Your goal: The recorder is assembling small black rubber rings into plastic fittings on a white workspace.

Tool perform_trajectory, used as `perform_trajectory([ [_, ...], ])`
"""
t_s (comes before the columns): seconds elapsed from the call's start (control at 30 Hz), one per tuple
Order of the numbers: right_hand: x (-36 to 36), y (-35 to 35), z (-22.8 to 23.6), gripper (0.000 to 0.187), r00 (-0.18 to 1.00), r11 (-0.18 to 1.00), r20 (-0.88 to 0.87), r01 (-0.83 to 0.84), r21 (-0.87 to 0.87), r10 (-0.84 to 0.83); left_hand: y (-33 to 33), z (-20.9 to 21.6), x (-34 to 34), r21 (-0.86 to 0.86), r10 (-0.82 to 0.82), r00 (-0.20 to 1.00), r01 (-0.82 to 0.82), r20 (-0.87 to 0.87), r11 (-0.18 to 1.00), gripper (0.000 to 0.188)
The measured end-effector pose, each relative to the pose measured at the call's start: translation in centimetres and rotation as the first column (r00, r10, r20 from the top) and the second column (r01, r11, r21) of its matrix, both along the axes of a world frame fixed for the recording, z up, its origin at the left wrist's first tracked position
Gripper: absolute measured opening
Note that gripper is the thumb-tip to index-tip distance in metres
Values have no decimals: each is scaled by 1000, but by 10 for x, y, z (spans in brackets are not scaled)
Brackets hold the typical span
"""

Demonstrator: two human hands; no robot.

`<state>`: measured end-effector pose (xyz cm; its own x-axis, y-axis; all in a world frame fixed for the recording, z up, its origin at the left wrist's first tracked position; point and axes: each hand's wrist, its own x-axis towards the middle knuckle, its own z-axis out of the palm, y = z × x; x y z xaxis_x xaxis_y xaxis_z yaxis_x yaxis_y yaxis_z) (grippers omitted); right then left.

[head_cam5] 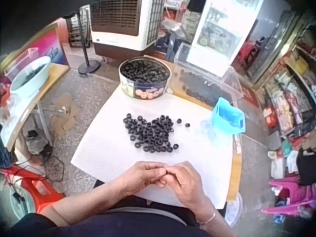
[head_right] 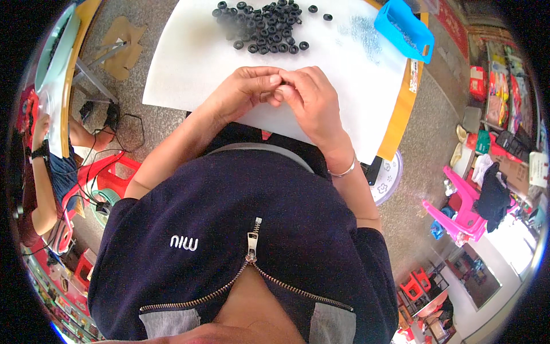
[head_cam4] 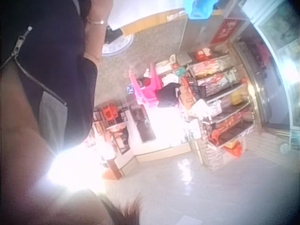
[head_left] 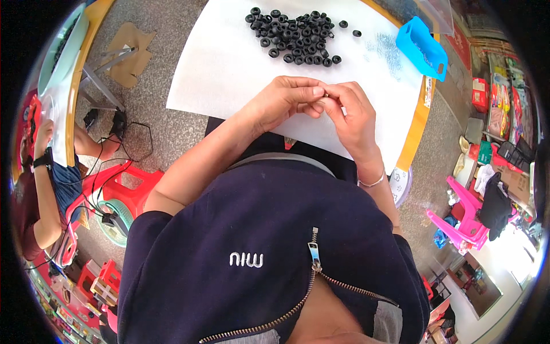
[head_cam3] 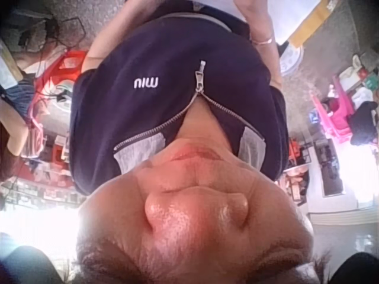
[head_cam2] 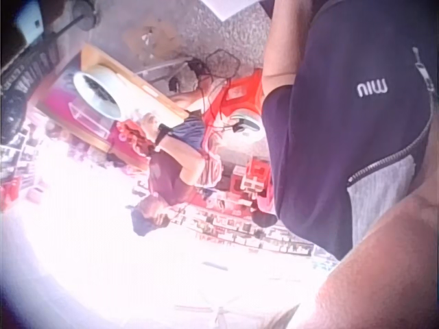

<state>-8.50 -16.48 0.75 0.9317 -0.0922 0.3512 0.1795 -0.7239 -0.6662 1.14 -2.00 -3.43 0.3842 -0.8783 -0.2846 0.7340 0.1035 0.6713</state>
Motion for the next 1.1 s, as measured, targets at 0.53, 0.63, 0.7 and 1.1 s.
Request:
perform_trajectory([
  [0.53, 2, 16, -11, 25, 995, 934, -88, 65, 353, -36, 1, 2, -6, -124, 14, 989, -33, -147, 992, 26],
  [0.63, -1, 9, -3, 26, 998, 972, -56, 48, 231, -36, 1, 2, -8, -94, 11, 991, -24, -136, 995, 29],
  [0.7, 0, -1, -3, 27, 1000, 1000, -5, 19, 9, -19, -1, -3, -8, -65, 31, 995, -37, -90, 997, 32],
  [1.1, 153, -155, 89, 18, 837, 881, 424, 445, -160, -346, 1, 0, 18, -179, -7, 990, -19, -140, 984, 38],
])
